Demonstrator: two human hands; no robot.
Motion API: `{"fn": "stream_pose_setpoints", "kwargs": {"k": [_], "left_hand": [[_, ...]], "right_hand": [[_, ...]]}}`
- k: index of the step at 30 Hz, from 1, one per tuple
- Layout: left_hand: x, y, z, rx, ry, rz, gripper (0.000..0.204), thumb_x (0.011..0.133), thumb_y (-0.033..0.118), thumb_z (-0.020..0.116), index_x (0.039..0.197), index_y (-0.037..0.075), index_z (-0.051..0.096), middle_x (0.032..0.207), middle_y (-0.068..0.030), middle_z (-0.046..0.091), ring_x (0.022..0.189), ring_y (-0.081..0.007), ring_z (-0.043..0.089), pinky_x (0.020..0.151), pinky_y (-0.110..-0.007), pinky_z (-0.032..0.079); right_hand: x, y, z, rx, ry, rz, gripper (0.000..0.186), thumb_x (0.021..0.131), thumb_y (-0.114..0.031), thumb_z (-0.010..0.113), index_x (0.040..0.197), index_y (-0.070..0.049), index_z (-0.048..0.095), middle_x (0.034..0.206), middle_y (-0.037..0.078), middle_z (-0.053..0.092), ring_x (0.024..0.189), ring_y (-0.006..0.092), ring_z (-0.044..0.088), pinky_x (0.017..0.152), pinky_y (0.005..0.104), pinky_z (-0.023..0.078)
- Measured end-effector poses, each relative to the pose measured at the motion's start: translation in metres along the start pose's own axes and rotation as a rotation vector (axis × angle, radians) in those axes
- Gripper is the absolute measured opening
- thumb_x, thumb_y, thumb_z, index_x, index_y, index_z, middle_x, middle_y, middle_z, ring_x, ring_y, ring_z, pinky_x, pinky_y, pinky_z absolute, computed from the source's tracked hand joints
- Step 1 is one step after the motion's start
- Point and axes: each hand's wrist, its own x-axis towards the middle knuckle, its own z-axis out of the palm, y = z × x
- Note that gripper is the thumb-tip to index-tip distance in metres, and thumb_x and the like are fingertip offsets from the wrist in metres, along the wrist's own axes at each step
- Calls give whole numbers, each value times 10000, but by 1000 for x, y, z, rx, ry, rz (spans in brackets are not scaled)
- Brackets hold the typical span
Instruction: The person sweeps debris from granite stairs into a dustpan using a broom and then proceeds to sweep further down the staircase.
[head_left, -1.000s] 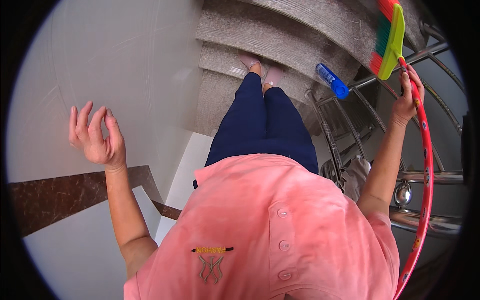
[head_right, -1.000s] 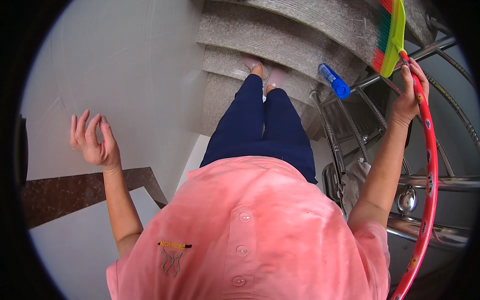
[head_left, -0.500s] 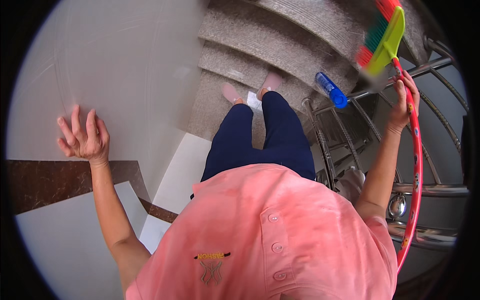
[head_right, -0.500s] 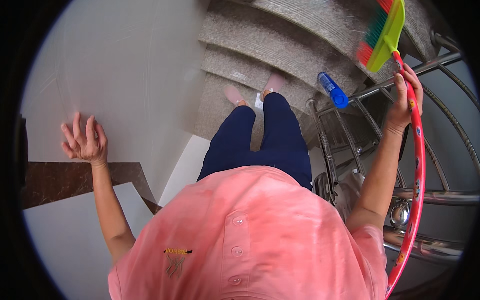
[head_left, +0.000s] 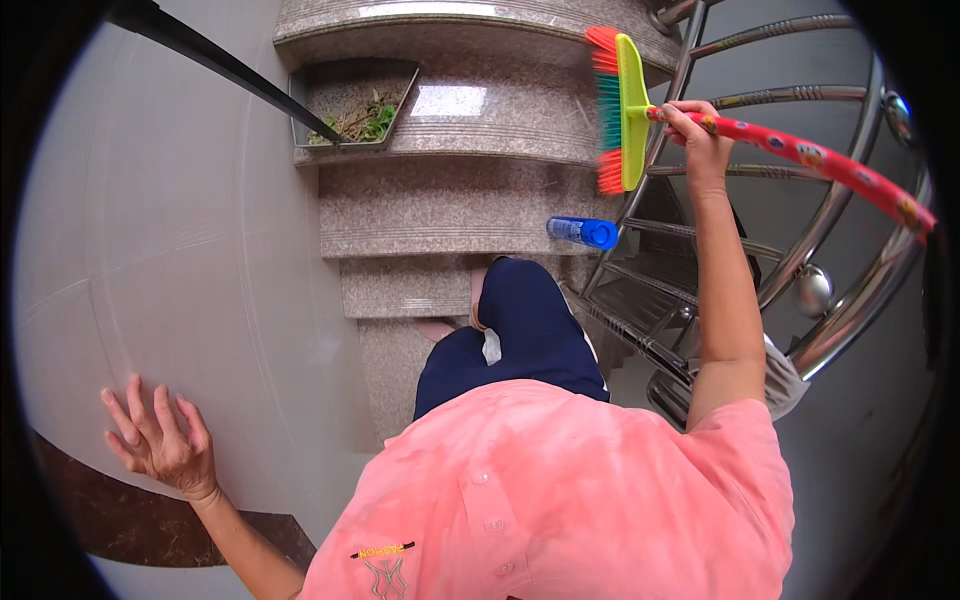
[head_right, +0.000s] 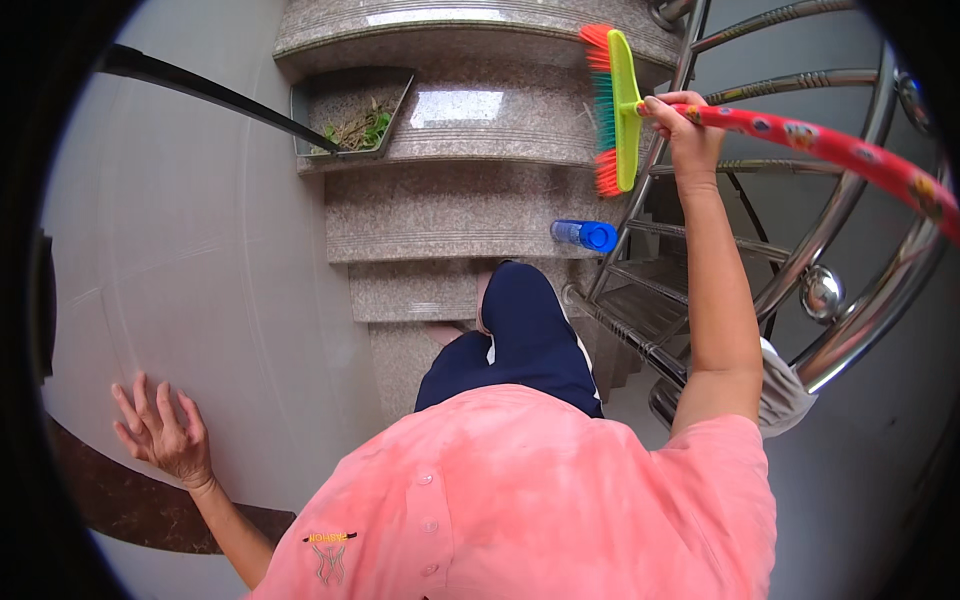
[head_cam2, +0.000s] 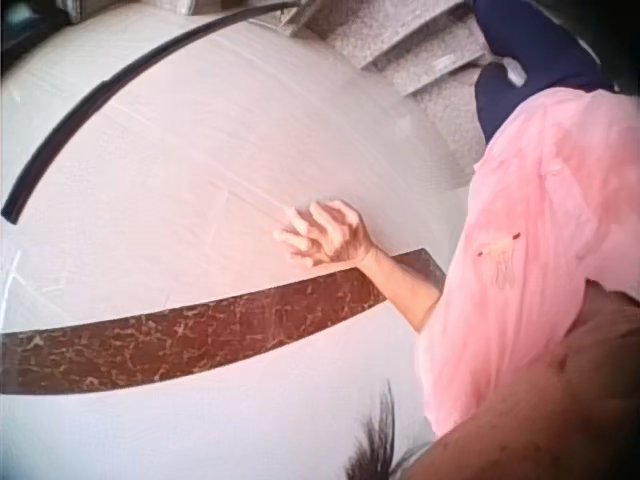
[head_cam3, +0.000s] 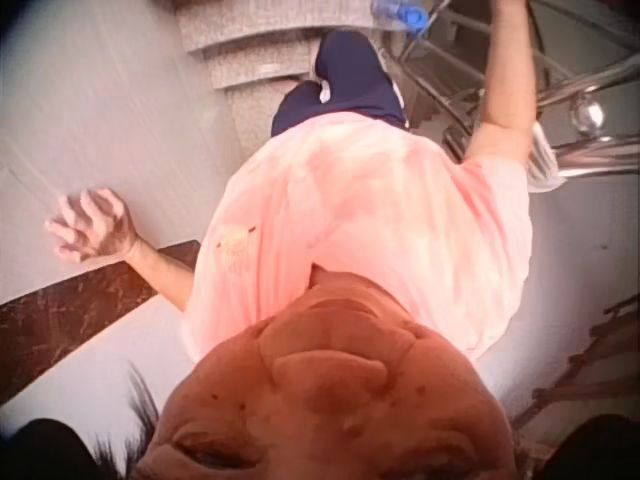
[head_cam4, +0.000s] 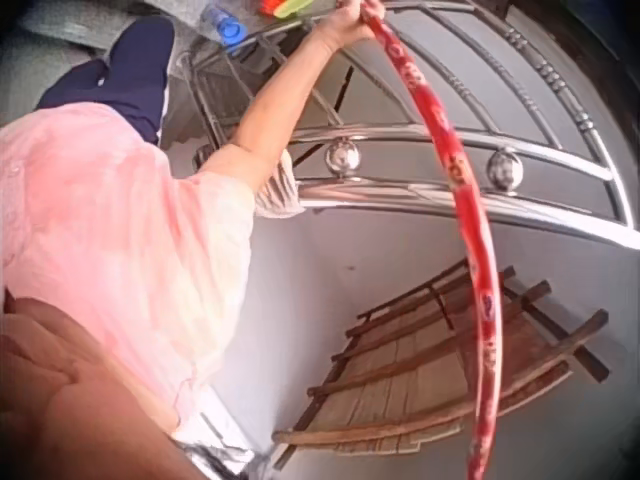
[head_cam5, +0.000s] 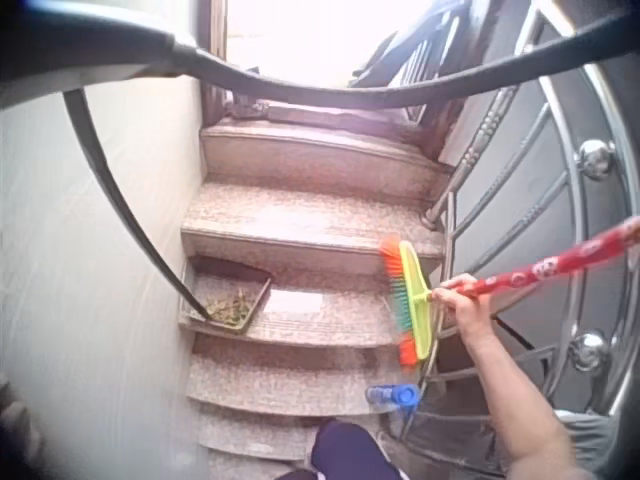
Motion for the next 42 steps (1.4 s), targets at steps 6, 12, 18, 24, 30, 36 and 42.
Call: {"fn": "stream_pose_setpoints", "kwargs": {"k": [6, 12, 18, 24, 30, 36, 42], "left_hand": [[14, 24, 8, -171, 87, -56, 231, 786, 115, 698, 1010, 163, 672, 1279, -18, 618, 1342, -262, 446, 1162, -422, 215], [42, 61, -50, -1500, 153, -246, 846, 665, 272, 820, 1406, 101, 448, 1376, -177, 526, 1325, -331, 453, 966, -435, 470], [73, 98, -101, -1976, 185, -77, 1050, 752, 618, 699, 1499, 32, 252, 1470, -257, 362, 1308, -421, 440, 777, -339, 559], [59, 88, -80, -2258, -11, -11, 401, 964, 347, 514, 1204, 34, 583, 1215, -215, 570, 1253, -410, 501, 698, -277, 489], [77, 122, -44, -2349, -68, -234, 226, 849, 86, 577, 1063, 32, 628, 1204, -205, 580, 1266, -431, 482, 806, -343, 545], [101, 163, -1, -2418, -109, -487, 207, 748, 14, 606, 953, 42, 607, 1167, -200, 594, 1237, -449, 503, 793, -368, 557], [139, 209, 40, -2584, -253, -496, 203, 829, -7, 583, 1026, 13, 628, 1231, -251, 571, 1263, -472, 467, 894, -418, 575]], "right_hand": [[5, 14, 16, -366, 79, -244, 167, 763, -180, 782, 809, -55, 682, 685, 41, 682, 578, 103, 601, 567, 273, 483], [-49, 21, 79, -709, 129, -377, 235, 722, -305, 777, 803, -151, 619, 842, 84, 640, 783, 322, 647, 673, 451, 506], [-92, 92, 132, -784, 239, -451, 33, 804, -171, 586, 788, -167, 615, 860, 78, 589, 752, 336, 640, 594, 449, 522], [-102, 131, 148, -731, 344, -344, 21, 784, -142, 596, 798, -158, 601, 860, 81, 577, 771, 328, 626, 642, 448, 517], [-69, 151, 136, -752, 414, -154, 52, 821, -144, 581, 871, -148, 596, 971, 102, 543, 795, 332, 626, 648, 456, 516], [-33, 185, 135, -817, 421, -57, 65, 859, -162, 542, 908, -147, 582, 1001, 102, 535, 816, 329, 619, 683, 466, 511], [-2, 236, 109, -900, 398, -20, 106, 879, -177, 518, 938, -172, 607, 1023, 91, 551, 932, 343, 587, 746, 466, 504]]}}
